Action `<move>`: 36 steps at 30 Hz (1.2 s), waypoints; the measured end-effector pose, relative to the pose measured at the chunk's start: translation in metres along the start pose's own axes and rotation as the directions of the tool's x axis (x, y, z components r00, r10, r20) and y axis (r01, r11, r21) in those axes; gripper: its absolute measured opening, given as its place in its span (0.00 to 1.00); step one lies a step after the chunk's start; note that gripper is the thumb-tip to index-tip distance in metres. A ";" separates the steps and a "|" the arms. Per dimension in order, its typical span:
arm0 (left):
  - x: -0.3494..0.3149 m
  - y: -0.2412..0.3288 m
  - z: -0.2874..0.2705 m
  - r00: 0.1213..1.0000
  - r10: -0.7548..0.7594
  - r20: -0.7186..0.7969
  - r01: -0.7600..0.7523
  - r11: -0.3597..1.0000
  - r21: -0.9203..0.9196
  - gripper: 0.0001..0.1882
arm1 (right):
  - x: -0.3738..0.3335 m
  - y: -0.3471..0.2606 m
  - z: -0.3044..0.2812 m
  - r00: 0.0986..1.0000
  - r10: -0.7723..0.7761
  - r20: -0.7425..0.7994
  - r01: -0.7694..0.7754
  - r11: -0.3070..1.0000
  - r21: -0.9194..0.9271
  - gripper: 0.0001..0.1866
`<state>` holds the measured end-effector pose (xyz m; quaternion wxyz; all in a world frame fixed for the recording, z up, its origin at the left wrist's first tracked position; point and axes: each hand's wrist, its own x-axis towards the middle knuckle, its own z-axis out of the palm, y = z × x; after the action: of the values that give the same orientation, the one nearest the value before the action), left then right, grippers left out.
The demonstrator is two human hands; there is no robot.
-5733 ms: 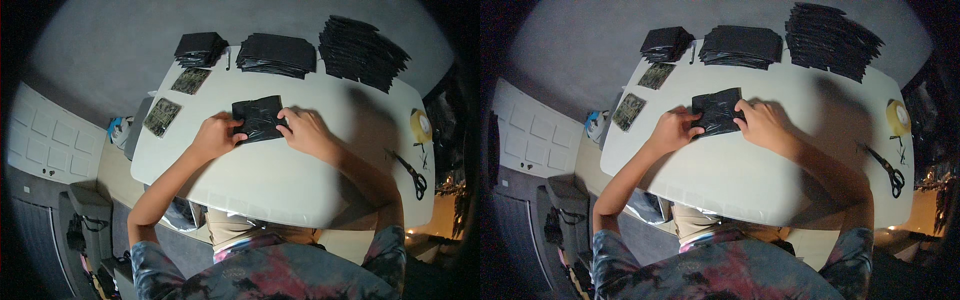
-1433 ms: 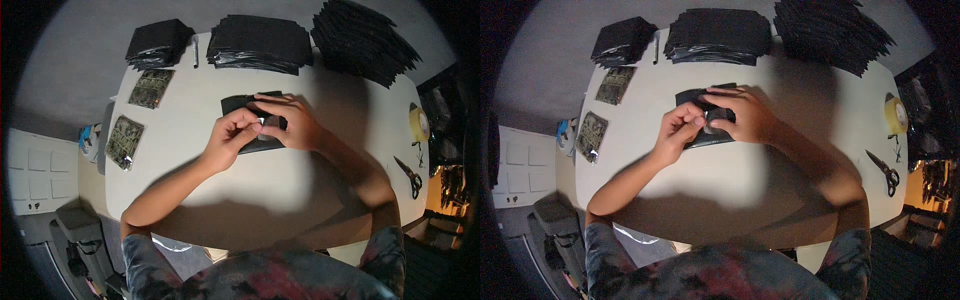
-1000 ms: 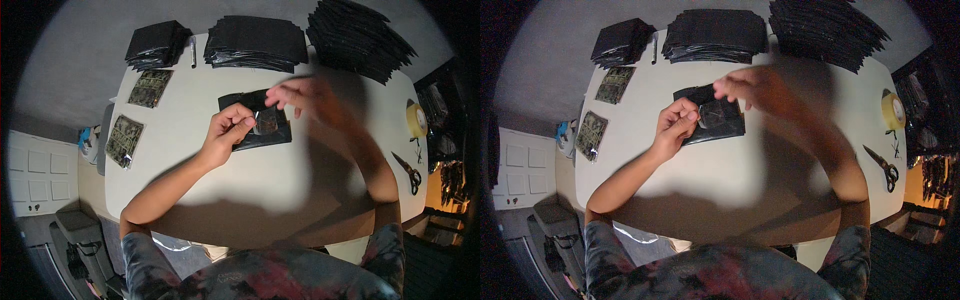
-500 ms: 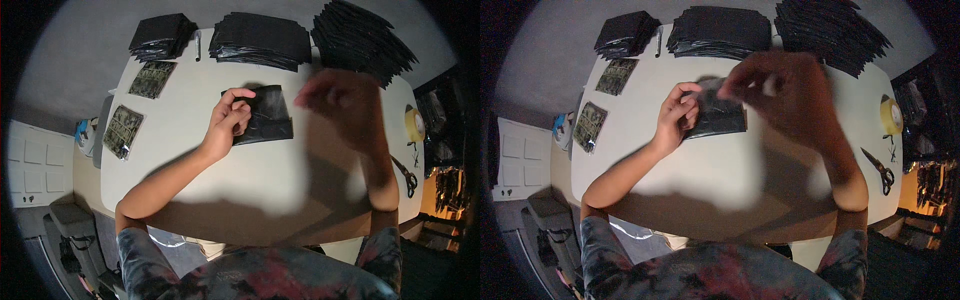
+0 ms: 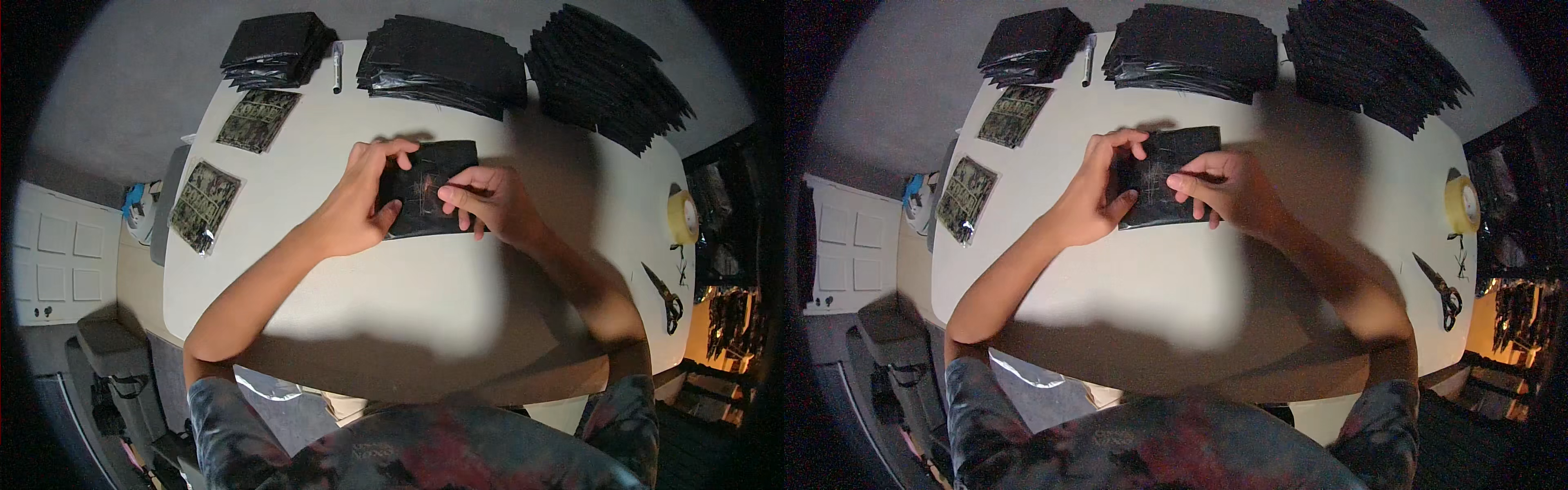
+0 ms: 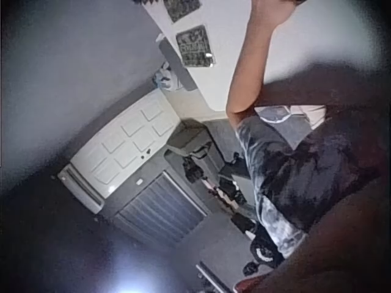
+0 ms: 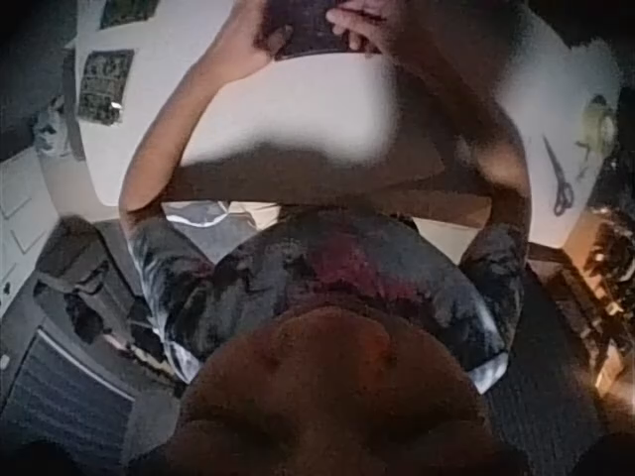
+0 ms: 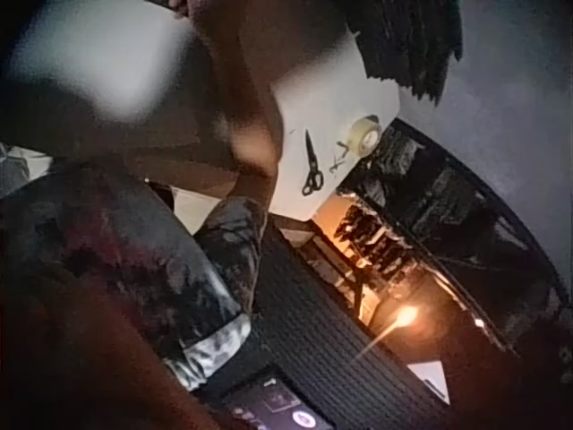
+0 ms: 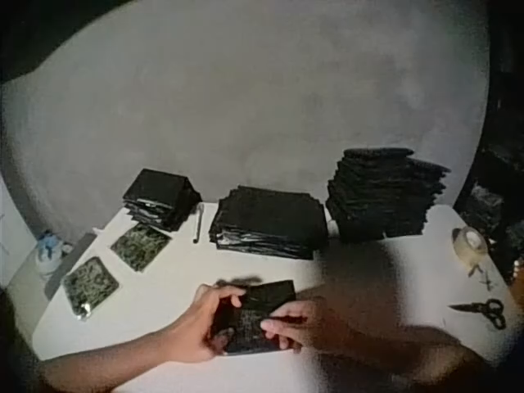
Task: Packing electronic components or cards into black protective envelopes and sealing them with tape.
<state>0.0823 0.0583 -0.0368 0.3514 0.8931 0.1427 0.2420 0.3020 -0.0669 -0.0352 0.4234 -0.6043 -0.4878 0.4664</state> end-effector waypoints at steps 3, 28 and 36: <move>-0.001 -0.005 -0.003 0.998 0.042 0.041 -0.041 0.999 -0.032 0.42 | 0.003 -0.008 -0.001 0.999 0.041 0.012 -0.040 0.996 -0.073 0.18; 0.000 -0.011 -0.013 0.913 0.322 0.249 -0.379 0.897 0.227 0.18 | 0.006 -0.006 0.005 0.991 -0.030 -0.128 -0.011 0.951 -0.308 0.15; 0.000 -0.013 -0.013 0.946 0.281 0.162 -0.311 0.926 0.214 0.25 | 0.005 -0.003 -0.023 0.974 -0.209 -0.090 0.107 0.768 -0.632 0.24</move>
<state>0.0743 0.0748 -0.0376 0.2102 0.9536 0.0109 0.2155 0.3247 -0.0627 -0.0287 0.2742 -0.7011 -0.6292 0.1934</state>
